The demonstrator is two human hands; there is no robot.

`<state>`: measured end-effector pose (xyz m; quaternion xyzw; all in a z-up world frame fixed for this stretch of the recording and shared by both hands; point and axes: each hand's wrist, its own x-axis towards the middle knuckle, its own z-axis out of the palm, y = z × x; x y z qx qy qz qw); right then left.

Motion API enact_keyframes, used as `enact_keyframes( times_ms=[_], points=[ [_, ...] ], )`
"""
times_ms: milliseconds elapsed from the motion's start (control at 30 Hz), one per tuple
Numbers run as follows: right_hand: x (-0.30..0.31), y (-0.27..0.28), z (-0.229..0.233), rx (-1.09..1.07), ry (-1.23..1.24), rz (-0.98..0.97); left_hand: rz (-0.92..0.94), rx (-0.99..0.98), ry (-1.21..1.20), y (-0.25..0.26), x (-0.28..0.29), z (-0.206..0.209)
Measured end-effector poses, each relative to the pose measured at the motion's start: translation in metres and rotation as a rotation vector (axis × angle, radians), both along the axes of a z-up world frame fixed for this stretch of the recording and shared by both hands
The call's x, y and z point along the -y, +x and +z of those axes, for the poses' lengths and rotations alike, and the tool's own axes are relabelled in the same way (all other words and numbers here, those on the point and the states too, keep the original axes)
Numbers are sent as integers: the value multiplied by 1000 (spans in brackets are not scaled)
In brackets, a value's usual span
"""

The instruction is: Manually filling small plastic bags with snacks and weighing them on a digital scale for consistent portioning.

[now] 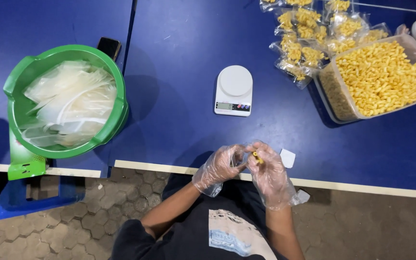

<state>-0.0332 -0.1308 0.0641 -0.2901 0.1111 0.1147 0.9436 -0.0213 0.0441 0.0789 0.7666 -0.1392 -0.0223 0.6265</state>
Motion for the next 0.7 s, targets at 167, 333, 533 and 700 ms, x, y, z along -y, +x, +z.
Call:
enact_keyframes(
  times_ms=[167, 333, 533, 700],
  points=[
    [-1, -3, -1, 5, -58, 22, -2, 29, 22, 0, 3, 11],
    [-11, 3, 48, 52, -181, 12, -30, 67, 6, 10, 4, 9],
    [-15, 3, 72, 133, -346, 6, -62, 81, -28, 11, 1, 19],
    [-15, 0, 67, 146, -341, 40, -48, 139, -34, 10, 3, 28]
  ],
)
